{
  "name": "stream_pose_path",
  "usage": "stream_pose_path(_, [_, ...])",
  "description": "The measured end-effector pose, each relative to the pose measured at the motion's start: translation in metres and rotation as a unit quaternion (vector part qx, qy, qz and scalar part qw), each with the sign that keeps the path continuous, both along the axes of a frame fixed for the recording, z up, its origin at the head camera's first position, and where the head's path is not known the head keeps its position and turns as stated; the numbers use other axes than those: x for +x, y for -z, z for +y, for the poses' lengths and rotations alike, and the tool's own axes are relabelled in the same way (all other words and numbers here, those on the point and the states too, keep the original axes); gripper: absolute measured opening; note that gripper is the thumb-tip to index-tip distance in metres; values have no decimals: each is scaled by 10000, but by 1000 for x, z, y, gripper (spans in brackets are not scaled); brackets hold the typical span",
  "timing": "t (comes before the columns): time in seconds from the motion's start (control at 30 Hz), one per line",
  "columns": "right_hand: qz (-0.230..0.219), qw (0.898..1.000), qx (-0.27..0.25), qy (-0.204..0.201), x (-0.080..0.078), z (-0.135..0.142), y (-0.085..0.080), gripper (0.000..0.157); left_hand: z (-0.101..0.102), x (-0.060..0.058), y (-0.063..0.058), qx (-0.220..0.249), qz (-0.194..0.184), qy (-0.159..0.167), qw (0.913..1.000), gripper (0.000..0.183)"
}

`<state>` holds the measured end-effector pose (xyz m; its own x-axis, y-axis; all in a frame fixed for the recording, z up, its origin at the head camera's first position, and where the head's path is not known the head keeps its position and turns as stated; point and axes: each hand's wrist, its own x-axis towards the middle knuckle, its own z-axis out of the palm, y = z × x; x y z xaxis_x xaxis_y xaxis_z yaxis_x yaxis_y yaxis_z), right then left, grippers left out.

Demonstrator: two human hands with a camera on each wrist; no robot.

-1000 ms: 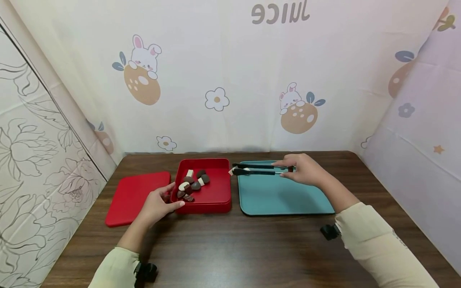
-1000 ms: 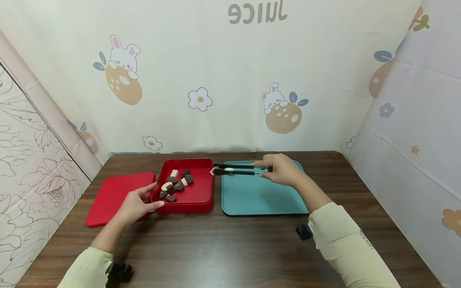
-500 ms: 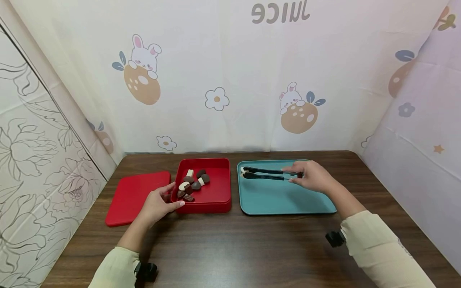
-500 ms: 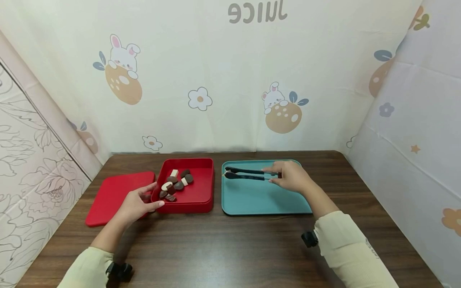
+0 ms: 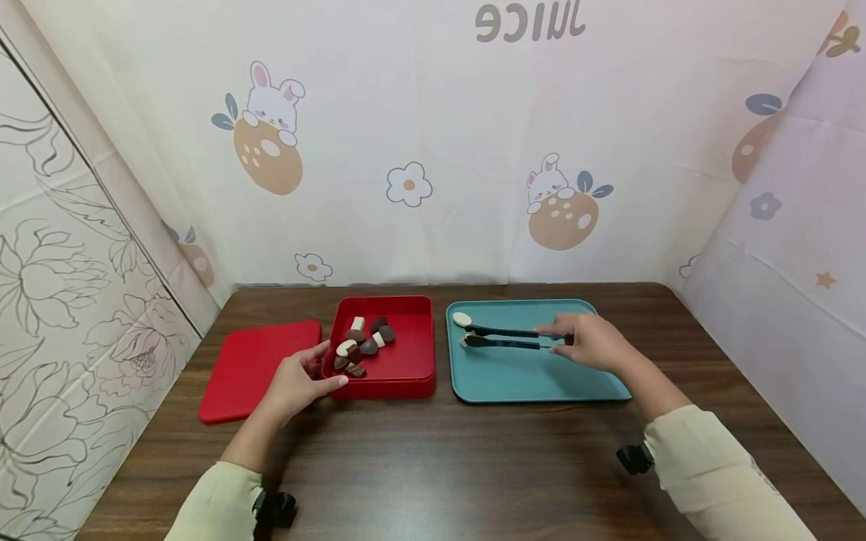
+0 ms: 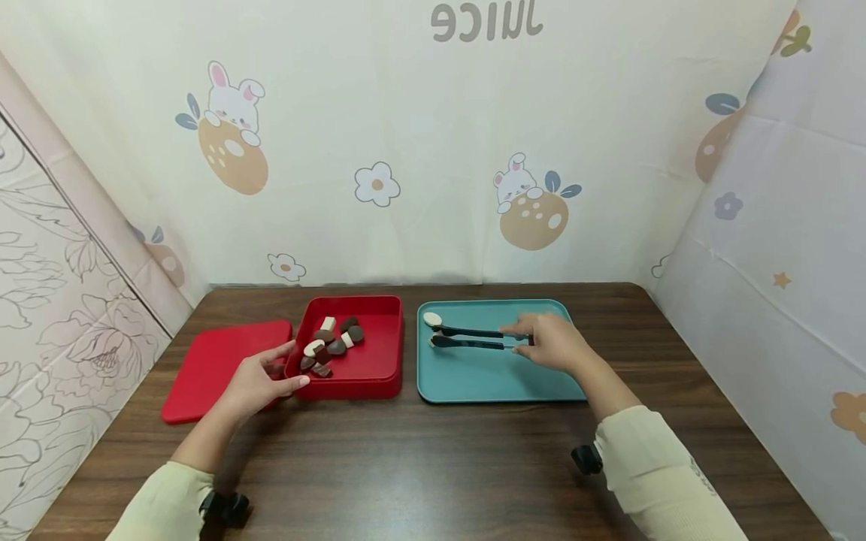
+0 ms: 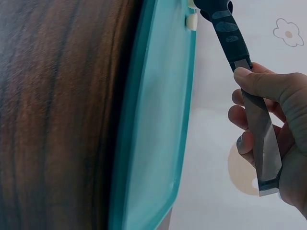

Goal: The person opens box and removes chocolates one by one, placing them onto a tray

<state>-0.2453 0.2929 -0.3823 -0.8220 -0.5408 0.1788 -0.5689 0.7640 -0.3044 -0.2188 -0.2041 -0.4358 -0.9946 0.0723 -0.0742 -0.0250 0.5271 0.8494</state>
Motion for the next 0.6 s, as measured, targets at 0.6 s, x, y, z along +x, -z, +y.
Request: stream_pose_path(0.6, [-284, 9988, -391, -15, 11, 14, 20, 40, 0, -1, 0, -52, 17, -31, 10000, 79])
